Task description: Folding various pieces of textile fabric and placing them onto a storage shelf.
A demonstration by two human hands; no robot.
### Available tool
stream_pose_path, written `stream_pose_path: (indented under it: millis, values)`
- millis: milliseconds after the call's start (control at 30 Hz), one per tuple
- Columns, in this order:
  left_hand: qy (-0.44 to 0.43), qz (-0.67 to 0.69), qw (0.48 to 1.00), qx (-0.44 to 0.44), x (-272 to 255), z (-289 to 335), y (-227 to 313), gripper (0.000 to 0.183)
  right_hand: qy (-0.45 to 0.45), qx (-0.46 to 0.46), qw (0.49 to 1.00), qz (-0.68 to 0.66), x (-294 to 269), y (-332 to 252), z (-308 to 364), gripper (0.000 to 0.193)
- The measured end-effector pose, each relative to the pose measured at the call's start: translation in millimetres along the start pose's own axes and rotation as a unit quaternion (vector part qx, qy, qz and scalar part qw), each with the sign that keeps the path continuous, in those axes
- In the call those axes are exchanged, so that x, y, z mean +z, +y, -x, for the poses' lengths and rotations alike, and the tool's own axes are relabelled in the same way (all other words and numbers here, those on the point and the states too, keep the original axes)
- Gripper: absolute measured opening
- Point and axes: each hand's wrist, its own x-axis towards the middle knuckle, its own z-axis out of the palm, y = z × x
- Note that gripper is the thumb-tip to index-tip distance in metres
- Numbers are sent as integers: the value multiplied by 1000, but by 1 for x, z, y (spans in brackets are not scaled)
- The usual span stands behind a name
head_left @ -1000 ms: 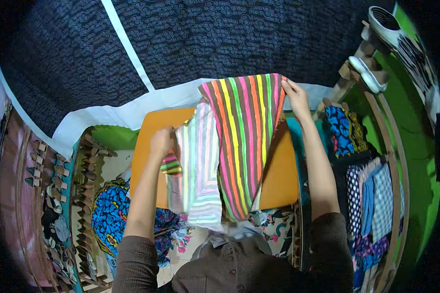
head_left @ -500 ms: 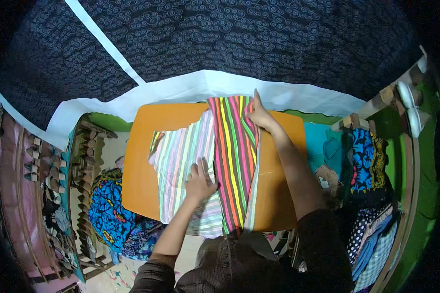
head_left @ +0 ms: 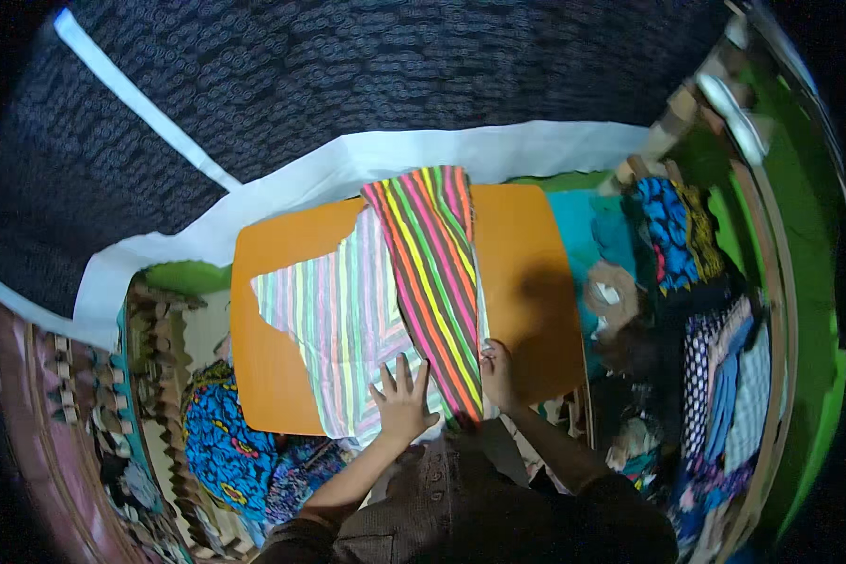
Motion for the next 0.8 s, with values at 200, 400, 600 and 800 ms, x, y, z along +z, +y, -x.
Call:
stream_pose_path:
  millis: [200,400,600,800]
  values:
    - [95,-77,959,256,30,10,-59,70,80,10,988,133,9,-50,42,32]
    - [41,-122,940,315,22,26,-75,67,218,53,958,178,24,-36,93,33]
    - [68,-11,930,361,29,35,-101,39,284,64,935,205,53,-52,135,30]
    - [130,313,906,253,-5,46,-126,29,300,120,931,169,39,-53,126,26]
